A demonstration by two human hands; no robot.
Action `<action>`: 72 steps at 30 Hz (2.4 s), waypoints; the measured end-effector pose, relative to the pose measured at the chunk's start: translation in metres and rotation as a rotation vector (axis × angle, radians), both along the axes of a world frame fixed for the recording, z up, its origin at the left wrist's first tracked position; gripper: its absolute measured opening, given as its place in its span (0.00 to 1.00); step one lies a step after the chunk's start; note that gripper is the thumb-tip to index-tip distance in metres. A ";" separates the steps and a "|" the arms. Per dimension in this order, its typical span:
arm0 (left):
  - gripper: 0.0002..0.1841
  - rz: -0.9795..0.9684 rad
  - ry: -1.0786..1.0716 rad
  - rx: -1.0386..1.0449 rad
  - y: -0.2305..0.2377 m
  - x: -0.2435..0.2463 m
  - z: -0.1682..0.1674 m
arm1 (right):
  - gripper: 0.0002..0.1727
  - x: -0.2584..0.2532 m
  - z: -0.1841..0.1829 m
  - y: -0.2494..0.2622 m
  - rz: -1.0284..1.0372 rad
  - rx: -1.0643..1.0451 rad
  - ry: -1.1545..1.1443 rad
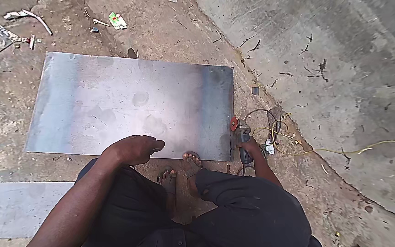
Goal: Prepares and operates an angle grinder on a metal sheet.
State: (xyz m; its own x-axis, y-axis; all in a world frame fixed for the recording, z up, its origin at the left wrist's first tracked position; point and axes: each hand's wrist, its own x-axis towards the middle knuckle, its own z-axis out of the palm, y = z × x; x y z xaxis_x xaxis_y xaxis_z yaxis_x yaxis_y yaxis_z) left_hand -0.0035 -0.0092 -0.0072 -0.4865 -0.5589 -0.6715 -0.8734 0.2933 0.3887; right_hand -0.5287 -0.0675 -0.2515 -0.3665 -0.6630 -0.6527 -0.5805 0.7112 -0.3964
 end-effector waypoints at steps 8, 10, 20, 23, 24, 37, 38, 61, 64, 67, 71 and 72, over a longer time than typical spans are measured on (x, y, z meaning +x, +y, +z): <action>0.07 -0.006 0.000 -0.005 0.000 0.001 -0.001 | 0.54 0.001 0.000 0.002 -0.009 0.009 -0.008; 0.07 0.003 0.013 -0.003 0.001 0.002 0.000 | 0.54 0.001 0.000 0.003 0.002 0.016 0.002; 0.06 -0.008 0.018 -0.013 0.000 0.003 -0.002 | 0.54 0.001 0.002 0.004 -0.004 0.008 -0.021; 0.06 -0.005 0.006 -0.007 0.001 0.002 -0.002 | 0.53 0.001 0.002 0.003 0.023 0.020 0.000; 0.06 -0.003 0.003 -0.005 0.000 0.001 -0.002 | 0.53 0.001 0.003 0.002 0.018 0.015 0.003; 0.07 0.017 -0.001 0.018 -0.001 -0.001 0.000 | 0.52 0.001 -0.001 -0.002 0.011 0.005 0.008; 0.06 0.016 -0.003 0.018 -0.001 -0.001 0.000 | 0.52 0.001 -0.001 -0.002 0.013 0.003 0.011; 0.05 -0.012 -0.007 0.009 -0.001 0.001 -0.004 | 0.55 -0.002 -0.004 -0.004 0.014 0.019 0.005; 0.06 -0.017 -0.015 0.017 -0.001 0.001 -0.004 | 0.55 -0.002 -0.004 -0.005 0.008 0.004 -0.002; 0.07 -0.018 -0.024 0.023 -0.002 0.000 -0.003 | 0.55 -0.001 -0.002 -0.008 0.002 -0.006 -0.011; 0.07 -0.016 -0.022 0.023 -0.003 0.000 -0.004 | 0.54 0.000 -0.002 -0.014 -0.004 -0.005 -0.009; 0.07 -0.018 -0.023 0.023 -0.002 0.000 -0.004 | 0.54 -0.001 -0.003 -0.015 -0.003 -0.006 -0.009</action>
State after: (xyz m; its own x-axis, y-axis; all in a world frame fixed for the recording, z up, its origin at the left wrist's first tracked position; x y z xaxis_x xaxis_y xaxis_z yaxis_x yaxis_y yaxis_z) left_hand -0.0038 -0.0116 -0.0110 -0.4807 -0.5346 -0.6950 -0.8768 0.3007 0.3752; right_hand -0.5293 -0.0827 -0.2543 -0.3623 -0.6662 -0.6519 -0.5747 0.7103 -0.4064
